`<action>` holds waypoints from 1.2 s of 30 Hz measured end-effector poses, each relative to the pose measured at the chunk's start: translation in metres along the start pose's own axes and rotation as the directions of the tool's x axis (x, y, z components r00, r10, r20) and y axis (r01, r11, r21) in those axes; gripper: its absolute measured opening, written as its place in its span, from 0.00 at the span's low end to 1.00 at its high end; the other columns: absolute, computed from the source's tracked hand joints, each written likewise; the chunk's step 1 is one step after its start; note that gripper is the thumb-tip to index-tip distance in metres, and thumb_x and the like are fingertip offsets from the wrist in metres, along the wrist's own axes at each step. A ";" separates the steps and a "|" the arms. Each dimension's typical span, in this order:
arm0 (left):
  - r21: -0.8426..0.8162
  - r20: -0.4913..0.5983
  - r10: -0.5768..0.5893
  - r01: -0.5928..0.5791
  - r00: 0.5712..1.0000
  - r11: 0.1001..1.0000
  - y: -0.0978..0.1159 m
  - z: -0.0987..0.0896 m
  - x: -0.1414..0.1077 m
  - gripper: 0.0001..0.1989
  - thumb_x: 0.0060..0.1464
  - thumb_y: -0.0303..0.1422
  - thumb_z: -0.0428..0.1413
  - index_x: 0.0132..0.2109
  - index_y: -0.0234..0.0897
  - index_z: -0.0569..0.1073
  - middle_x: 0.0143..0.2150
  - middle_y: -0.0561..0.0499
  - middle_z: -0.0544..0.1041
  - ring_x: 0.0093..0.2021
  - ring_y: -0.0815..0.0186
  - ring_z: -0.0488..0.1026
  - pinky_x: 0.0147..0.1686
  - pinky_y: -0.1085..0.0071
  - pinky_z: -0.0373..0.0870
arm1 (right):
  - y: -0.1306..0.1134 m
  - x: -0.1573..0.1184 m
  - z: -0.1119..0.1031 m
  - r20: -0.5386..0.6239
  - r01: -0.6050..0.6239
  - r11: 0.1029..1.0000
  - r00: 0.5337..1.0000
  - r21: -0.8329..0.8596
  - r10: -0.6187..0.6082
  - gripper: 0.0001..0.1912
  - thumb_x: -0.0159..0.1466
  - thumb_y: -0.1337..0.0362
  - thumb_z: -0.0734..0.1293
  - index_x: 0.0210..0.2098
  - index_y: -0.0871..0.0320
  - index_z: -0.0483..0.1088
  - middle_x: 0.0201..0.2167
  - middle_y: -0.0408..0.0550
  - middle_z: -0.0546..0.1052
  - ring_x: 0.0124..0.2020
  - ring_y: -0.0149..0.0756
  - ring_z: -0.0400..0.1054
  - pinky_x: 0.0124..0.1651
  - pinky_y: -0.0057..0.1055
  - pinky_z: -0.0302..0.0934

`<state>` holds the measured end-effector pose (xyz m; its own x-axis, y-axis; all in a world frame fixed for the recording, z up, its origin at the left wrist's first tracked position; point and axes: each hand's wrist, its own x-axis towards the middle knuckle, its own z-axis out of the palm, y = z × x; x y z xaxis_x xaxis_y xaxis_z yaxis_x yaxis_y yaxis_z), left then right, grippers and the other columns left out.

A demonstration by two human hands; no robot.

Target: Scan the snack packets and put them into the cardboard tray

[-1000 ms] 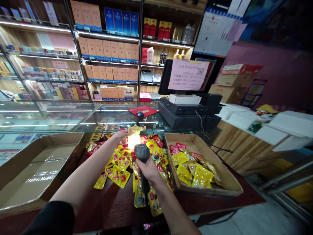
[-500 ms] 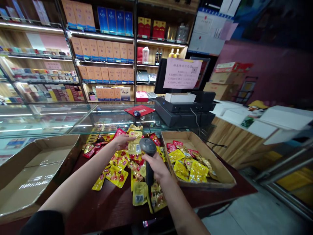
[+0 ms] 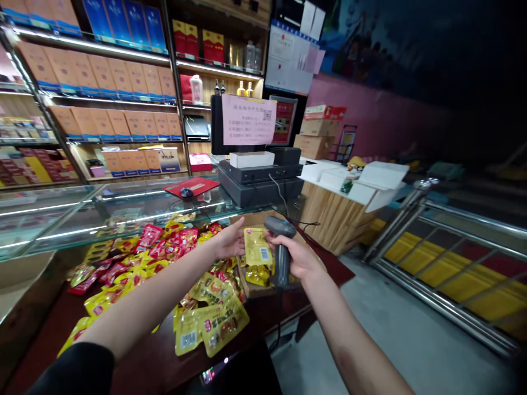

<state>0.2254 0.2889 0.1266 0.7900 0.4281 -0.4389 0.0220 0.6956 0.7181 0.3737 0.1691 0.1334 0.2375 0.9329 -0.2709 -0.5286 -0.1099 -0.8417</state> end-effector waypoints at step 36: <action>-0.309 -0.587 0.082 -0.317 0.806 0.897 -0.091 -0.206 -0.212 0.28 0.52 0.44 0.54 0.55 0.34 0.59 0.51 0.38 0.68 0.44 0.55 0.73 0.44 0.60 0.70 | 0.190 0.055 0.195 0.273 -0.298 0.888 0.875 -0.351 0.401 0.11 0.44 0.74 0.67 0.30 0.62 0.73 0.26 0.45 0.75 0.26 0.27 0.67 0.30 0.23 0.61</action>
<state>-0.0704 0.2536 0.0432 0.2788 0.7406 -0.6113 -0.4202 0.6665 0.6158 0.1274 0.2665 0.0499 -0.2265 0.8654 -0.4471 -0.2539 -0.4956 -0.8306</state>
